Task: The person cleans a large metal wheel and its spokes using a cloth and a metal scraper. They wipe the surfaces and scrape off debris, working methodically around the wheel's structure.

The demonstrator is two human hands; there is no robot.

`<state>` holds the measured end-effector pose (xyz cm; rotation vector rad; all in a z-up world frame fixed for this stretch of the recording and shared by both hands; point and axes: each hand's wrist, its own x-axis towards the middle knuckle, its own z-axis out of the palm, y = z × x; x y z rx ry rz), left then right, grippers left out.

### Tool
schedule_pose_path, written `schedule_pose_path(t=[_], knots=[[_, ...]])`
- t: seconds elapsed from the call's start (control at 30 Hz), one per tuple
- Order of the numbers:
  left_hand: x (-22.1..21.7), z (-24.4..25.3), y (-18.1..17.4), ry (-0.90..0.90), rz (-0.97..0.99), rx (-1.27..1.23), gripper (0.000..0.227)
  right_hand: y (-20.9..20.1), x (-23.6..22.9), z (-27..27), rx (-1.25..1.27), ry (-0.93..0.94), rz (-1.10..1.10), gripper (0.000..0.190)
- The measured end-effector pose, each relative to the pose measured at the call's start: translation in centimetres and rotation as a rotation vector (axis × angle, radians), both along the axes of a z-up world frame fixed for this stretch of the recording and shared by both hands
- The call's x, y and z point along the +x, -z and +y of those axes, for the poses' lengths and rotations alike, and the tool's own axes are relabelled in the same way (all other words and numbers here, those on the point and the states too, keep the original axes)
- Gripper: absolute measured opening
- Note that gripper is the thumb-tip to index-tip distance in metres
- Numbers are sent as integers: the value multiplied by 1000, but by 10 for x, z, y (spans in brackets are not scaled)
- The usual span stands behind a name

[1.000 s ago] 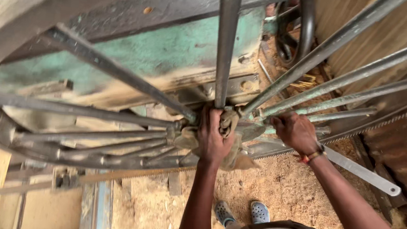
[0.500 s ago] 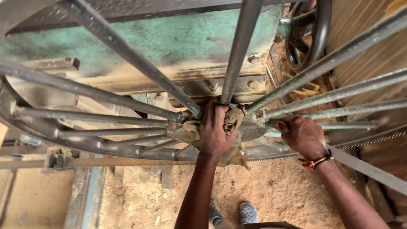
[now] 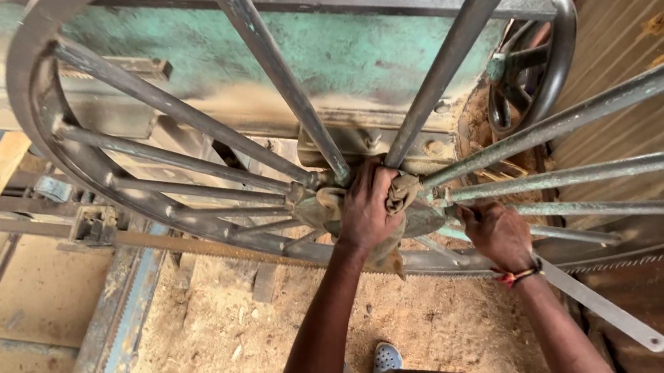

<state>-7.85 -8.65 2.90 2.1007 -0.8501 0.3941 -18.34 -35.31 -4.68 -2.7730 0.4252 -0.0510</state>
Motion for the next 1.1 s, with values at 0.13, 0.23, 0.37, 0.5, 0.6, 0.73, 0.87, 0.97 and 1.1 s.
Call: schedule_pose_path(t=[0.13,0.23,0.37,0.5,0.6,0.73,0.87,0.97,1.1], knots=[[-1,-1,-7,-29,-120,-13,62,-24,0,16,24,78,-32,31],[-4,-3,-8,-9,-22,-32,53,-45,-1,23,93,177,-43,32],[-4,3,-12,-10,-123,-40,59,-63,8,15,234,200,26,27],[5,-8,11,-13,16,-30,47,-61,33,-11,302,52,80,17],[6,-6,16,-26,-80,7,62,-53,40,-28,598,-85,61,21],[6,-6,9,-23,-32,0,62,-58,48,-48,551,-100,-20,36],[2,-3,0,-30,-46,26,70,-64,60,-56,320,-60,194,46],[0,-3,2,-26,-25,11,65,-29,57,-69,168,-187,150,67],[0,-1,-1,-22,-11,19,67,19,66,-95,158,-223,220,78]])
